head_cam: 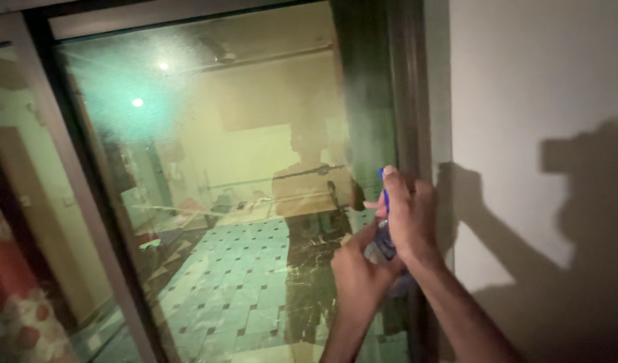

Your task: The person sprays a glass door with a cleaning solution and wipes it with a cloth. The person repeats the spray and wipe cycle multiple times across the surface of the glass door.

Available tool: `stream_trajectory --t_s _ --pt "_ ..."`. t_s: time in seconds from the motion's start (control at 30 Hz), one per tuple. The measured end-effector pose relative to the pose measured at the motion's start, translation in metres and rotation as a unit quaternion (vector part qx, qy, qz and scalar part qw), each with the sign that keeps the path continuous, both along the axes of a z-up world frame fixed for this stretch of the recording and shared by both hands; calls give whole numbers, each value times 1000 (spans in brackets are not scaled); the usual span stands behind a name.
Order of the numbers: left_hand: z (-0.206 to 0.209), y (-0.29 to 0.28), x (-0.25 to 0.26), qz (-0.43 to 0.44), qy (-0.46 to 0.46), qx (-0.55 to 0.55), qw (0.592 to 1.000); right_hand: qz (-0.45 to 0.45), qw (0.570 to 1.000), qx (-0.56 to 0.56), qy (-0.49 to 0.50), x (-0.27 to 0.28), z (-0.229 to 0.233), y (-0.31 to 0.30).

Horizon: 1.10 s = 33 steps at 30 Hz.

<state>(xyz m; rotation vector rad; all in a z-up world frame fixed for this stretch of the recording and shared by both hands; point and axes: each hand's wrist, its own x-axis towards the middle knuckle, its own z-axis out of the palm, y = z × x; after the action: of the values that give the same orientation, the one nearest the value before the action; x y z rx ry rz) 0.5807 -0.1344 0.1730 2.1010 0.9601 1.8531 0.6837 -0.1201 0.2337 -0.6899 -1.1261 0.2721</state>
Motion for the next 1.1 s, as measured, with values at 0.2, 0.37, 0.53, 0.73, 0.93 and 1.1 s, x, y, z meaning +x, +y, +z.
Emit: stream_trajectory --t_s 0.2,0.37,0.53,0.73,0.93,1.1 --pt "-13 -10 -41 29 -47 -33 998 60 994 70 -63 -49 -12 5" --pt "-26 -15 -75 65 -90 -72 991 133 991 -2 -33 -98 -26 18" --pt "-37 -12 -113 81 -105 -78 988 153 983 67 -81 -138 -36 28" --pt "-58 -20 -149 117 -171 -104 973 159 977 -85 -111 -185 -52 24" --pt "-78 -30 -178 130 -172 -124 969 152 978 -32 -140 -216 -77 20" --pt "-103 -38 -190 150 -176 -165 959 123 962 -160 -181 -233 -100 18"
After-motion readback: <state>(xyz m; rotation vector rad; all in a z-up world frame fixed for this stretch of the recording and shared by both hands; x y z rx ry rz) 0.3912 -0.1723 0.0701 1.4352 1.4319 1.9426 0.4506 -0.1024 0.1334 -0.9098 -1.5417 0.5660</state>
